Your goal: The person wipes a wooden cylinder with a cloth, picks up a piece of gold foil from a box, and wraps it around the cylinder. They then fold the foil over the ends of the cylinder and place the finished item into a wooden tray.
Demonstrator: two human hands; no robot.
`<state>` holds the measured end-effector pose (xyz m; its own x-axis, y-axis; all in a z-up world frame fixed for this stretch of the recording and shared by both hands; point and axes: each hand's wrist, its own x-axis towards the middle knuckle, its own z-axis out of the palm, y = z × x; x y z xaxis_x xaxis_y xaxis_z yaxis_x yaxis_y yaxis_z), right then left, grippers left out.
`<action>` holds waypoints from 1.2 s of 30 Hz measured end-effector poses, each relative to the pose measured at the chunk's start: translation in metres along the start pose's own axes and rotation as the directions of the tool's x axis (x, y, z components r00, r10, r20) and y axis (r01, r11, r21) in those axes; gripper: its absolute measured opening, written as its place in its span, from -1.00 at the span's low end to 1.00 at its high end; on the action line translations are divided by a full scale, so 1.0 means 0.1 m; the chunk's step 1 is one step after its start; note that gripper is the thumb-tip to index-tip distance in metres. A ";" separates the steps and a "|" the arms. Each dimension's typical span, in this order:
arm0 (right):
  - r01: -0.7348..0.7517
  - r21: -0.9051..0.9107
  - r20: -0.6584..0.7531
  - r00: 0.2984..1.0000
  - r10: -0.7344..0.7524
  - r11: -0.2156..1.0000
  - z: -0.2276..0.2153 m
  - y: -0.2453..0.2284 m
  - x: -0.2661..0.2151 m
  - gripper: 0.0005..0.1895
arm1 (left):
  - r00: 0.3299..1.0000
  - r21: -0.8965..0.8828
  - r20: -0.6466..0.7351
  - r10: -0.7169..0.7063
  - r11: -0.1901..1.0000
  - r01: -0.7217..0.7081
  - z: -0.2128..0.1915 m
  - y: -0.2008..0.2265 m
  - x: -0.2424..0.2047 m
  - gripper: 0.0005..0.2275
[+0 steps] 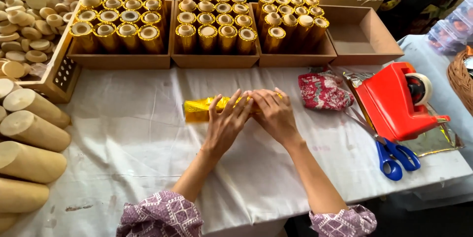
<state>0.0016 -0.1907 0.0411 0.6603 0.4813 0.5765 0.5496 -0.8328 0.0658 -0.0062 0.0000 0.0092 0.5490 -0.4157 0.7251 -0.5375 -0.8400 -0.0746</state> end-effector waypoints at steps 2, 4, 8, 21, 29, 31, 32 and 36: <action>-0.111 0.131 -0.071 0.990 0.121 0.985 -0.01 0.02 0.01 -0.33 | 0.985 0.074 -0.169 0.010 0.997 0.003 -0.03 0.03 0.02 -0.58; -0.205 0.308 -0.098 0.965 0.245 0.929 0.05 0.11 -0.07 -0.38 | 0.946 -0.055 -0.306 -0.106 0.994 0.094 -0.16 0.11 0.11 -0.54; -0.317 0.824 0.018 0.844 0.536 0.470 0.23 0.33 -0.20 -0.54 | 0.744 -0.729 -0.166 -0.648 0.589 0.350 -0.23 0.17 0.18 -0.37; -0.243 0.964 0.158 0.848 0.506 0.107 0.11 0.17 -0.13 -0.47 | 0.436 -0.388 0.883 -0.175 -0.795 0.466 0.63 0.14 -0.07 -0.24; -0.299 0.948 0.202 0.825 0.527 0.104 0.18 0.21 -0.16 -0.41 | 0.470 -0.361 0.870 -0.148 -0.841 0.402 0.57 0.11 -0.10 -0.16; -0.301 0.947 0.203 0.831 0.518 0.112 0.21 0.22 -0.16 -0.42 | 0.465 -0.358 0.872 -0.152 -0.846 0.394 0.57 0.13 -0.11 -0.16; -0.300 0.947 0.201 0.836 0.511 0.118 0.23 0.21 -0.17 -0.43 | 0.461 -0.357 0.874 -0.156 -0.849 0.389 0.58 0.13 -0.11 -0.16; -0.294 0.949 0.202 0.841 0.501 0.111 0.19 0.19 -0.14 -0.43 | 0.452 -0.357 0.878 -0.159 -0.845 0.397 0.51 0.11 -0.08 -0.15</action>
<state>0.0122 -0.2080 0.0189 0.9344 0.0428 0.3538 0.3530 0.0256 -0.9353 0.0165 -0.0234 -0.0326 0.8953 -0.3610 -0.2611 0.4437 0.6696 0.5957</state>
